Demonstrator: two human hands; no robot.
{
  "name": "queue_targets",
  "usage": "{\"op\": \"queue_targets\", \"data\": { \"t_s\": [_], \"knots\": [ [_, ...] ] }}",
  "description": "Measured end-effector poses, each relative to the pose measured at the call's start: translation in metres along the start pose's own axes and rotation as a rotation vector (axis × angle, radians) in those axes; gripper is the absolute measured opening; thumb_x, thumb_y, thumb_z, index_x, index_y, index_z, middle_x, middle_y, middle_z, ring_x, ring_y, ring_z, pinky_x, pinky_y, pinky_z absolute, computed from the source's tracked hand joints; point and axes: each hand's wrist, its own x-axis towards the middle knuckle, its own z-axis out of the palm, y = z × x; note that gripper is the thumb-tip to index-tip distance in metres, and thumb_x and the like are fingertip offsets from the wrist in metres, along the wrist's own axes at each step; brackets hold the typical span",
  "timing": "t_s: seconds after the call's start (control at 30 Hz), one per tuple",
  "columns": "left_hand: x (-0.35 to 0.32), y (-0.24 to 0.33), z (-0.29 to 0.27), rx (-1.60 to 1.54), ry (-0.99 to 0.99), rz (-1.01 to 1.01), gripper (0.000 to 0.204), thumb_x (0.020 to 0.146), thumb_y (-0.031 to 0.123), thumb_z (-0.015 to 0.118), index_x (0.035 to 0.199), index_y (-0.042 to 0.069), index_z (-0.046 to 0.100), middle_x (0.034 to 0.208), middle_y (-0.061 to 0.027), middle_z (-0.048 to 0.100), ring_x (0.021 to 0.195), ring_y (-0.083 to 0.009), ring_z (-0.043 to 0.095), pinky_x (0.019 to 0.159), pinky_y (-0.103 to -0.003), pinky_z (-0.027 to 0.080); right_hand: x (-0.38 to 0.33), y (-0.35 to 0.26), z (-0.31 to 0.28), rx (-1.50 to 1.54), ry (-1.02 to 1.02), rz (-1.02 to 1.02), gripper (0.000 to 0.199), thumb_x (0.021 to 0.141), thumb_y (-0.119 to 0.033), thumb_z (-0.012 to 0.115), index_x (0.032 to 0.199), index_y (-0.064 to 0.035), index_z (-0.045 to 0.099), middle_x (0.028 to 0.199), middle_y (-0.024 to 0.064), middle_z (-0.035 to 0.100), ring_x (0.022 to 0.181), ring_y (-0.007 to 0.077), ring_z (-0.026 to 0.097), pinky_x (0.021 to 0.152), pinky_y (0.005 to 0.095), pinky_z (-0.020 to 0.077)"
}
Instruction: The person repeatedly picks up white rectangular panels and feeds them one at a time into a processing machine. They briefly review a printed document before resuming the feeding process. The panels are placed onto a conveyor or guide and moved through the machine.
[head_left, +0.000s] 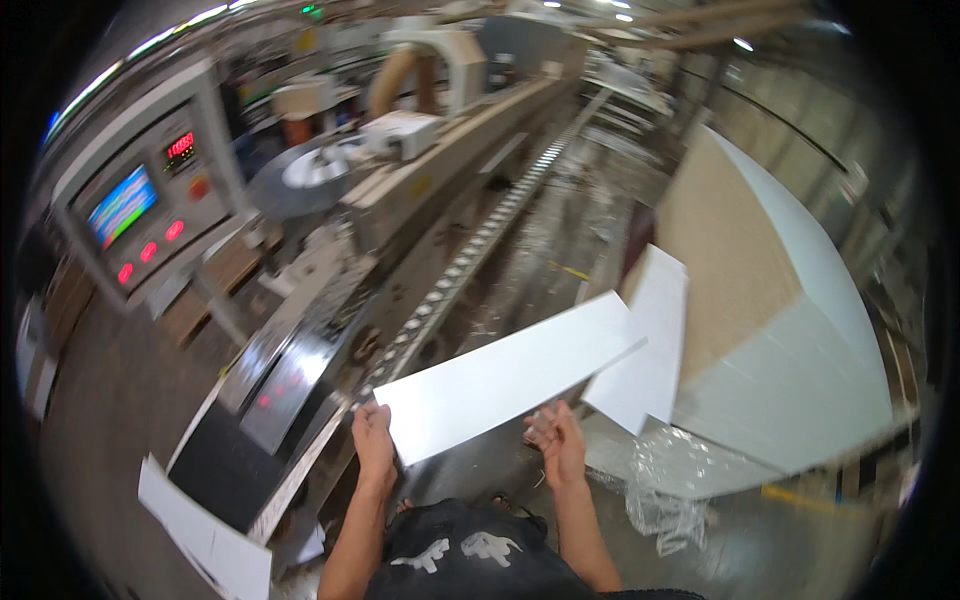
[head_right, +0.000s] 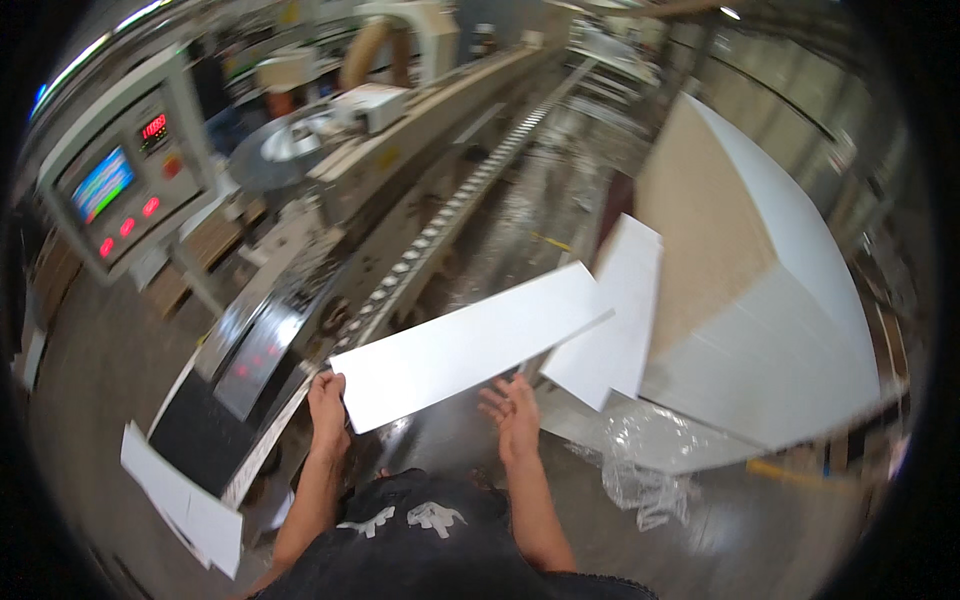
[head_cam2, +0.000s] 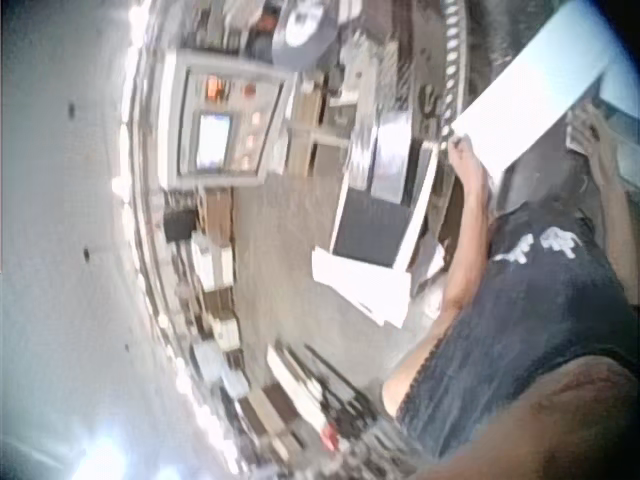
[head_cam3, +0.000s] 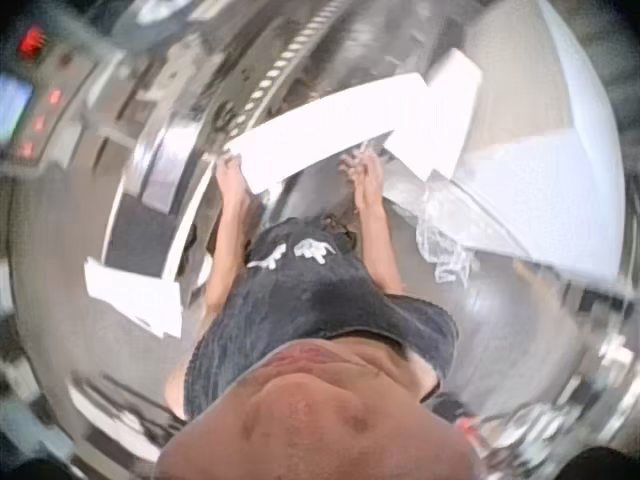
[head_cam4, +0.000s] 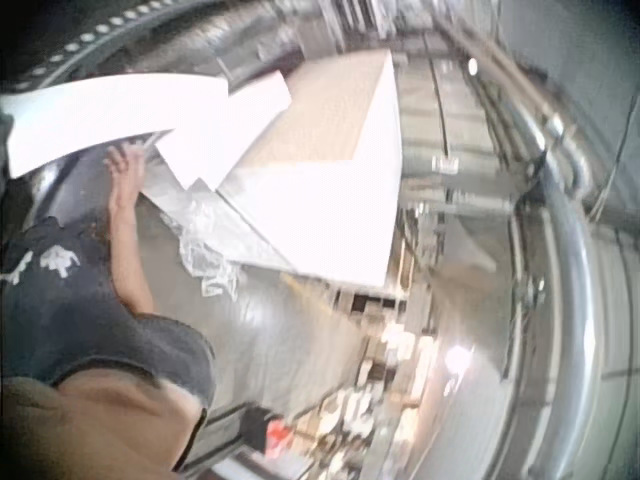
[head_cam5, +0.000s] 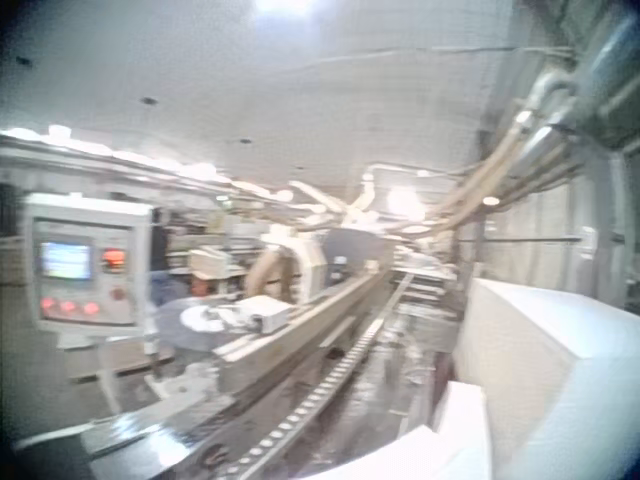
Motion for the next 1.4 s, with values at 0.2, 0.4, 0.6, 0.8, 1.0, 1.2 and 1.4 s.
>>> {"op": "queue_targets", "data": {
  "t_s": [0.2, 0.4, 0.6, 0.8, 1.0, 1.2, 1.4],
  "knots": [
    [-0.007, 0.020, -0.177, 0.354, 0.362, 0.336, 0.029, 0.109, 0.025, 0.052, 0.107, -0.001, 0.063, 0.092, -0.0044, 0.064, 0.088, -0.0125, 0.055, 0.081, -0.030, 0.047, 0.022, 0.076, 0.071, -0.121, -0.156, 0.251, 0.034, 0.106, -0.027, 0.057, 0.128, -0.0003, 0.057, 0.113, 0.0100, 0.067, 0.102, 0.0258, 0.069, 0.079, 0.0421, 0.0607],
    [-0.031, -0.034, -0.348, 0.388, 0.769, 0.358, 0.032, 0.111, 0.024, 0.050, 0.103, -0.003, 0.065, 0.086, -0.0050, 0.064, 0.080, -0.0139, 0.056, 0.076, -0.032, 0.047, -0.004, 0.201, 0.178, -0.527, -0.500, 0.526, 0.023, 0.102, -0.020, 0.063, 0.111, 0.0014, 0.059, 0.096, 0.0105, 0.064, 0.083, 0.0242, 0.072, 0.073, 0.0399, 0.0640],
    [-0.011, -0.048, -0.400, 0.479, 0.984, 0.278, 0.036, 0.110, 0.026, 0.052, 0.104, -0.006, 0.068, 0.087, -0.0061, 0.067, 0.077, -0.0126, 0.055, 0.072, -0.031, 0.047, 0.012, 0.291, 0.251, -0.546, -0.567, 0.593, 0.032, 0.098, -0.015, 0.069, 0.120, 0.0021, 0.055, 0.098, 0.0105, 0.062, 0.088, 0.0247, 0.069, 0.080, 0.0412, 0.0644],
    [0.021, -0.032, -0.392, 0.349, 0.762, 0.240, 0.048, 0.105, 0.017, 0.060, 0.147, -0.005, 0.051, 0.110, -0.0165, 0.075, 0.091, -0.0197, 0.068, 0.085, -0.034, 0.053, 0.027, 0.315, 0.285, -0.547, -0.541, 0.474, 0.106, 0.091, -0.005, 0.074, 0.164, 0.0000, -0.002, 0.121, 0.0147, 0.061, 0.099, 0.0240, 0.067, 0.081, 0.0362, 0.0619],
    [-0.012, 0.015, -0.364, 0.896, 0.476, 0.161, 0.096, 0.076, 0.009, 0.085, 0.158, -0.001, 0.037, 0.163, -0.0240, 0.037, 0.149, -0.0400, 0.038, 0.124, -0.044, 0.031, 0.060, 0.336, 0.275, -1.280, -0.776, -0.221, 0.092, 0.091, -0.023, 0.077, 0.160, 0.0080, 0.026, 0.166, 0.0330, 0.022, 0.153, 0.0433, 0.029, 0.122, 0.0478, 0.0316],
    [-0.007, 0.026, -0.355, 1.013, 0.490, 0.108, 0.095, 0.068, 0.001, 0.086, 0.154, 0.002, 0.046, 0.160, -0.0214, 0.045, 0.144, -0.0399, 0.045, 0.121, -0.045, 0.035, 0.077, 0.332, 0.269, -1.134, -0.946, -0.457, 0.074, 0.096, -0.019, 0.069, 0.144, 0.0211, 0.031, 0.163, 0.0459, -0.004, 0.154, 0.0606, -0.001, 0.127, 0.0545, 0.0130],
    [0.015, 0.015, -0.319, 1.056, 0.520, 0.090, 0.090, 0.066, 0.001, 0.088, 0.149, 0.005, 0.053, 0.157, -0.0212, 0.049, 0.142, -0.0394, 0.047, 0.116, -0.047, 0.038, 0.122, 0.308, 0.267, -1.098, -1.018, -0.404, 0.058, 0.096, -0.010, 0.063, 0.136, 0.0229, 0.036, 0.162, 0.0475, -0.005, 0.153, 0.0618, -0.004, 0.126, 0.0544, 0.0158]
  ]
}}
